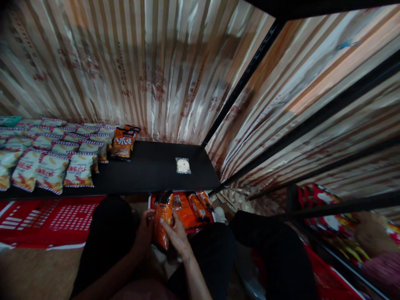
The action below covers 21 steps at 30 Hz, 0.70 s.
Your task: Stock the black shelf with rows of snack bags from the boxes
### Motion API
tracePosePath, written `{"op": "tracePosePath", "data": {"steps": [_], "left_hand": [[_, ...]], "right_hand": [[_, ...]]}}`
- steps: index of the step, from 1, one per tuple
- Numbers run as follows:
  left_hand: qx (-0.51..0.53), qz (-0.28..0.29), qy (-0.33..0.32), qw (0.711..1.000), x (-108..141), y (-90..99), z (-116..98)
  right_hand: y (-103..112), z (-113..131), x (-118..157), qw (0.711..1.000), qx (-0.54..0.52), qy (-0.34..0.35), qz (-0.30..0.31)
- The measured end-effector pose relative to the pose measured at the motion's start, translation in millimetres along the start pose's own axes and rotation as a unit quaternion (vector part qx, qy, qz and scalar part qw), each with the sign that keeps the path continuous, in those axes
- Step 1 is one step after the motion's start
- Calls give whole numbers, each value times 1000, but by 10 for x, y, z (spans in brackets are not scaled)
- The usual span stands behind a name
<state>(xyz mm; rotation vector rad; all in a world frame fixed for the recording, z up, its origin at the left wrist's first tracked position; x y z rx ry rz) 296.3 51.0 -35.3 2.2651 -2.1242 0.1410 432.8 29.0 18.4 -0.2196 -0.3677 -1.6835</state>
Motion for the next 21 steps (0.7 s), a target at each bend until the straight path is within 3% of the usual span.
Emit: {"op": "tracePosePath", "data": {"steps": [10,21], "left_hand": [[-55,-15,-14,998,-33,115,-42],[88,2,78,993,19,83,139]], "right_hand": [[-26,73,14,999,48,10,-8],[-47,52,27,998,-45,-33,-20]]}}
Point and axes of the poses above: each hand's wrist, its own x-axis away from the middle knuckle, its own y-axis out of the back of the hand, z = x × y, the point moved 10 cm from there along -x, towards the middle knuckle, and after that the axes turned 4 degrees about -y, right-handed, at the moved point
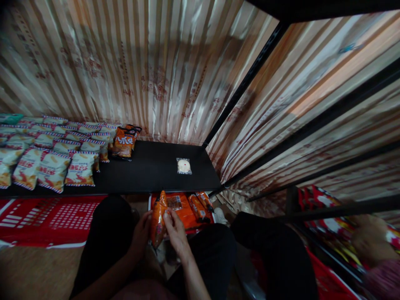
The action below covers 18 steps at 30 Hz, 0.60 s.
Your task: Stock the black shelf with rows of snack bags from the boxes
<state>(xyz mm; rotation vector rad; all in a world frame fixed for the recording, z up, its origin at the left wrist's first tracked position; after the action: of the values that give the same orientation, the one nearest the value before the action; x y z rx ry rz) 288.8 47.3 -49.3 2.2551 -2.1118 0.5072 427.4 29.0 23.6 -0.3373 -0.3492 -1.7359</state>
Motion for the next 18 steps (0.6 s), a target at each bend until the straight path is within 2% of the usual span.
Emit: {"op": "tracePosePath", "data": {"steps": [5,10,14,18], "left_hand": [[62,21,46,997,1,-8,149],[123,24,83,989,-16,-25,303],[126,15,94,987,-24,5,318],[128,12,86,988,-8,8,239]], "right_hand": [[-91,-25,-35,999,-19,1,30],[-105,-15,-64,999,-21,22,19],[-93,-12,-82,999,-16,31,1],[-88,-36,-103,999,-17,38,-8]]}}
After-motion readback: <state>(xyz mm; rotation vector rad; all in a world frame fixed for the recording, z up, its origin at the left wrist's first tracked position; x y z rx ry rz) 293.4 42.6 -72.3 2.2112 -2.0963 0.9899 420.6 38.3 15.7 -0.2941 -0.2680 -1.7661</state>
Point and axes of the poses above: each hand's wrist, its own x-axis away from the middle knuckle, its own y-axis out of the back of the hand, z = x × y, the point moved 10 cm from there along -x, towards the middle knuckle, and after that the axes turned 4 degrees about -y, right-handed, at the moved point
